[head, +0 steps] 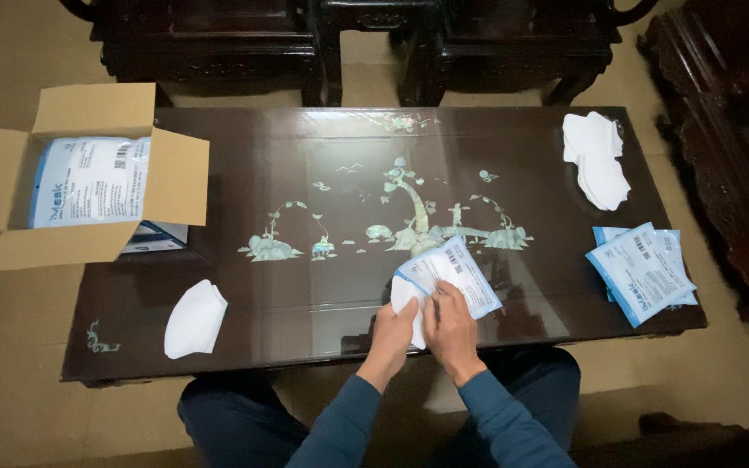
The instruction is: Packaging individual face masks into plastic packets and organizing them on a table
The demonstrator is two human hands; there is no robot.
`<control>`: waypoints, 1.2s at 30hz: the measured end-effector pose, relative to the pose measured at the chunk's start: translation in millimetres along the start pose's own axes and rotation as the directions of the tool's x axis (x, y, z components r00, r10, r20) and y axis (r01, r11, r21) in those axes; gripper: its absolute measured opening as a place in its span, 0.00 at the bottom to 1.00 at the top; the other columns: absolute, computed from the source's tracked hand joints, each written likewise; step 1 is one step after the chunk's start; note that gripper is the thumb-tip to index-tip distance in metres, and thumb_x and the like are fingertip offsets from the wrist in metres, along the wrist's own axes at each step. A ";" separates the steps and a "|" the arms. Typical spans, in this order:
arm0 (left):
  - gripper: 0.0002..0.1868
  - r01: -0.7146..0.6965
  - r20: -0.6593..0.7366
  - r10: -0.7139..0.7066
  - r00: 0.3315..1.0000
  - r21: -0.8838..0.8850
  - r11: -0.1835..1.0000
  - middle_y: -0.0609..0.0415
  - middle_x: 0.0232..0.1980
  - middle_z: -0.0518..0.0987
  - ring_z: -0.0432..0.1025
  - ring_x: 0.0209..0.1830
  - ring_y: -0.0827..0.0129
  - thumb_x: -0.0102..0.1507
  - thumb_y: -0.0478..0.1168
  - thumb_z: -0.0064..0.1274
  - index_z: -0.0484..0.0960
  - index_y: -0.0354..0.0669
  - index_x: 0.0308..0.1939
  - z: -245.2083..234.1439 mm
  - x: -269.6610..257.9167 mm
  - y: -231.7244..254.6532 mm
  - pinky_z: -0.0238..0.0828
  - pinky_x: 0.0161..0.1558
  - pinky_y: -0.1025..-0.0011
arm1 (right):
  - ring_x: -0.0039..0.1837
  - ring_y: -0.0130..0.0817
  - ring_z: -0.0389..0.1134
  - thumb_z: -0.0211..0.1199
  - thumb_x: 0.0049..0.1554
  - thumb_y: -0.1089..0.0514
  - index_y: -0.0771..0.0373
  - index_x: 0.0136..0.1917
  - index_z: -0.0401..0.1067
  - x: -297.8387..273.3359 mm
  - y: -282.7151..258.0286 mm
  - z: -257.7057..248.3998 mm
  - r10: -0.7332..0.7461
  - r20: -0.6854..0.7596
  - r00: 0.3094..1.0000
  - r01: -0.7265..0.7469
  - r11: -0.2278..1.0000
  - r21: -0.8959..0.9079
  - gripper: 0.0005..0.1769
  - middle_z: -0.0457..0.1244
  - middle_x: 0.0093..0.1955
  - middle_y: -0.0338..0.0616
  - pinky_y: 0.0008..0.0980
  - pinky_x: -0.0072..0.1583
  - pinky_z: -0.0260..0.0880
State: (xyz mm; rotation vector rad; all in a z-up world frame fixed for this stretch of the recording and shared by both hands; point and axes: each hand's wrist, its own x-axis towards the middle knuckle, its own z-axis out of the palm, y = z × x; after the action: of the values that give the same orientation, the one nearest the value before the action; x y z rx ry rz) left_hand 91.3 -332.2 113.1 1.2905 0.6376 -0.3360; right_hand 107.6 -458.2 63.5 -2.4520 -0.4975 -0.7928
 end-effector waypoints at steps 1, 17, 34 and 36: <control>0.26 0.047 0.024 -0.046 0.999 -0.065 0.997 0.47 0.47 0.83 0.74 0.47 0.72 0.70 0.51 0.52 0.80 0.29 0.58 1.2 -16.8 20.3 0.75 0.49 0.62 | 0.57 0.43 0.73 0.66 0.59 0.62 0.65 0.46 0.74 -1.0 -1.6 0.3 -0.012 -0.010 1.000 0.012 0.999 -0.033 0.04 0.68 0.55 0.47 0.34 0.55 0.76; 0.30 0.236 0.377 -0.039 0.925 -0.493 0.837 0.46 0.64 0.78 0.72 0.64 0.59 0.70 0.52 0.40 0.74 0.34 0.68 -14.3 -35.2 52.6 0.69 0.64 0.62 | 0.52 0.42 0.68 0.62 0.59 0.65 0.60 0.41 0.70 14.0 -62.9 -23.3 -0.036 -0.081 0.996 0.037 0.999 0.002 0.04 0.66 0.46 0.42 0.41 0.51 0.60; 0.16 -0.051 -0.032 0.043 0.999 -0.327 0.944 0.45 0.37 0.86 0.81 0.33 0.60 0.57 0.37 0.72 0.86 0.34 0.45 -52.8 16.0 6.1 0.80 0.33 0.64 | 0.46 0.37 0.73 0.74 0.56 0.54 0.67 0.62 0.78 53.4 26.2 -26.7 0.602 0.627 0.494 -0.866 0.278 0.416 0.23 0.72 0.44 0.52 0.36 0.47 0.72; 0.21 -0.105 -0.171 0.061 0.983 -0.261 0.960 0.48 0.34 0.84 0.79 0.31 0.66 0.53 0.37 0.75 0.83 0.34 0.45 -60.5 19.0 3.6 0.78 0.29 0.67 | 0.40 0.32 0.73 0.74 0.55 0.59 0.67 0.58 0.81 63.8 10.3 -24.6 0.560 0.683 0.469 -0.868 0.149 0.474 0.18 0.72 0.39 0.47 0.30 0.43 0.73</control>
State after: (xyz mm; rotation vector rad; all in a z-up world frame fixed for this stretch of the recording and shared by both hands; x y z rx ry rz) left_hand 93.2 -271.1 95.8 1.0853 0.7369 -0.0704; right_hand 150.5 -468.9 116.7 -1.5508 0.2890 0.3298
